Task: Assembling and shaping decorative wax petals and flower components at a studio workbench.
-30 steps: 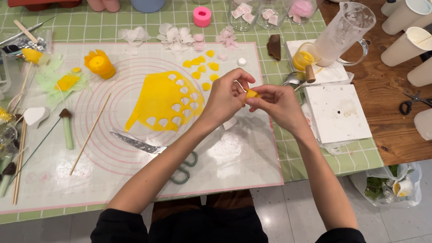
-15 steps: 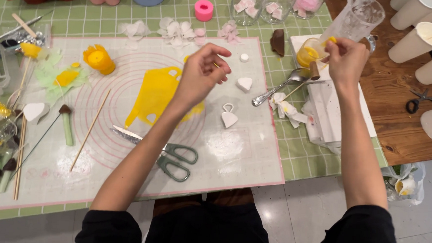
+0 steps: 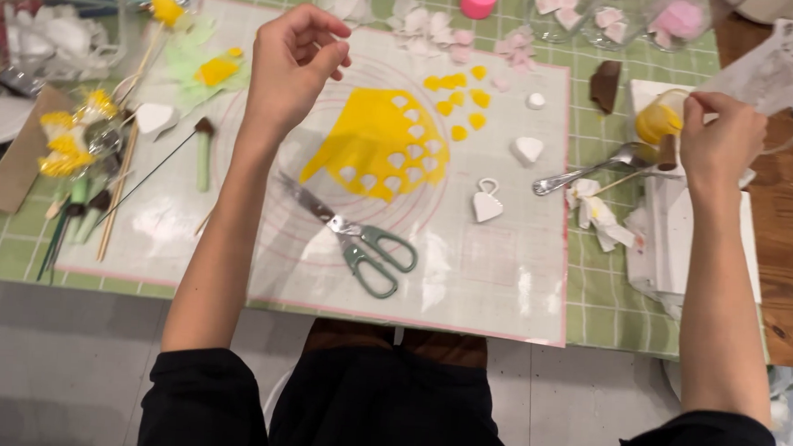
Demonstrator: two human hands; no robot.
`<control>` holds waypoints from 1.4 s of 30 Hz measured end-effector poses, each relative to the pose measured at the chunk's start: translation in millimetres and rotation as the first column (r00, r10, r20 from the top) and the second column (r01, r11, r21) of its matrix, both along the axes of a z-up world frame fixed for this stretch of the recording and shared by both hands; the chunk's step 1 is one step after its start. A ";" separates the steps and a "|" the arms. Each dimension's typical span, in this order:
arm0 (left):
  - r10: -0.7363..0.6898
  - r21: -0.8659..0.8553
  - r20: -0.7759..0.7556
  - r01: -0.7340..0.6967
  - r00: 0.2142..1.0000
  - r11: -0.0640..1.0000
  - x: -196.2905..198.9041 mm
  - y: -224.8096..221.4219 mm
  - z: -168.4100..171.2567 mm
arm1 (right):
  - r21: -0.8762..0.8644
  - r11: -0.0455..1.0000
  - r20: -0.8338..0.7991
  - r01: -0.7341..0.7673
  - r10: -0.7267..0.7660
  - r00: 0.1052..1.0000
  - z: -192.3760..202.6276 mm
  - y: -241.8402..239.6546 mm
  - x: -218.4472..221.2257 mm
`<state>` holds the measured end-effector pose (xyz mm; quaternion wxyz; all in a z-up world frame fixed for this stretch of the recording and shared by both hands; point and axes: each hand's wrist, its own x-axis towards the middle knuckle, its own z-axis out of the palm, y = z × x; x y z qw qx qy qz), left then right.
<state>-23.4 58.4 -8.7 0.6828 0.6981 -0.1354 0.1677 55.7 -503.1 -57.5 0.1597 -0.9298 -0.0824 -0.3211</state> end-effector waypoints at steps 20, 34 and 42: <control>0.411 0.858 -0.053 -0.169 0.910 0.485 -63.1 15.6 -90.9 | 0.270 0.906 -0.555 -0.325 0.422 0.717 4.6 186.6 -157.1; 0.404 0.801 0.071 -0.294 0.912 0.522 -53.3 3.7 -86.0 | 0.357 0.898 -0.532 -0.256 0.421 0.735 9.1 156.1 -164.0; -0.108 0.429 -0.110 0.145 0.988 0.892 -0.7 -83.0 -13.0 | 0.562 0.821 -0.373 -0.095 0.354 0.858 33.0 56.0 -156.6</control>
